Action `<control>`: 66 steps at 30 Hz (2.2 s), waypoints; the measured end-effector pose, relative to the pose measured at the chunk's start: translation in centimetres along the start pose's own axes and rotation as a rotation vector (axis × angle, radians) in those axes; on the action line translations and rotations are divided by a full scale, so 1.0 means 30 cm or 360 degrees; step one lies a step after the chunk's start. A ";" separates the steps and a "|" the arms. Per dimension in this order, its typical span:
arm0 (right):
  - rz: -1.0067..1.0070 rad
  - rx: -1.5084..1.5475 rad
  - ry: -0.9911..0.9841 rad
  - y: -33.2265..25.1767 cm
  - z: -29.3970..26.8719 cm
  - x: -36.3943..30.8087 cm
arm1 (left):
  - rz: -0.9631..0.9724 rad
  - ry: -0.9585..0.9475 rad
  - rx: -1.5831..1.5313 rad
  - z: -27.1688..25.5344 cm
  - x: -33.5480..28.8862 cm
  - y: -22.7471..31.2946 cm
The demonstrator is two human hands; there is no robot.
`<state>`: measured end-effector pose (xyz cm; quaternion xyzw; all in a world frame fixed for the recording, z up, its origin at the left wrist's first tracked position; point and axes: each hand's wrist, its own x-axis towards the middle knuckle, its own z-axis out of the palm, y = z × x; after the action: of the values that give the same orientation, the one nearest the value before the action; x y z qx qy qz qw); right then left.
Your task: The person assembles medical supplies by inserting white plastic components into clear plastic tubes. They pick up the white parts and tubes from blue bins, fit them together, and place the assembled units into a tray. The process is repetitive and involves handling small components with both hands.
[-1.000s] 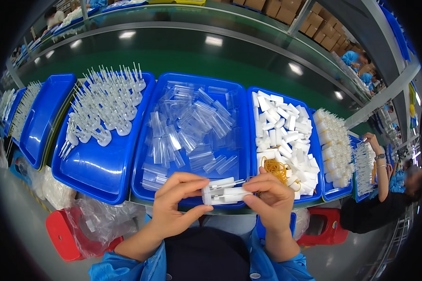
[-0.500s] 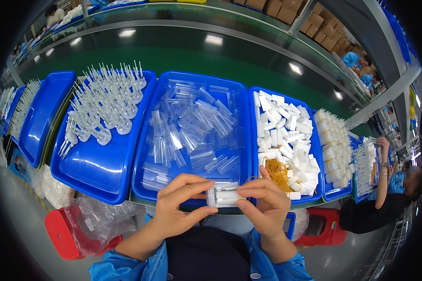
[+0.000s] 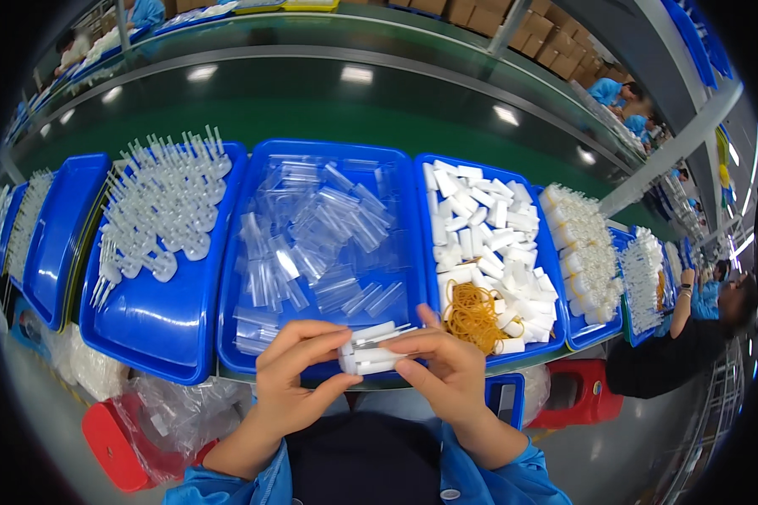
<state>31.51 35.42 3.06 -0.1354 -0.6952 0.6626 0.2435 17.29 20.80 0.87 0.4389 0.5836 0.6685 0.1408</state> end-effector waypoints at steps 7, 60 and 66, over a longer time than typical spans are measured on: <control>-0.0304 -0.1041 0.0353 -0.085 -0.174 0.035 | 0.0004 0.0004 0.0017 -0.008 -0.011 0.004; -0.0579 -0.0869 0.0128 -0.083 -0.069 0.066 | -0.0113 0.0018 -0.0404 -0.033 -0.014 -0.003; -0.0709 -0.1080 0.0036 -0.098 -0.018 0.061 | -0.0097 -0.0009 -0.0214 -0.025 -0.009 0.005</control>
<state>30.64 36.58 6.25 -0.0615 -0.8841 0.3250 0.3302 16.93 20.10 0.95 0.4124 0.5501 0.7003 0.1920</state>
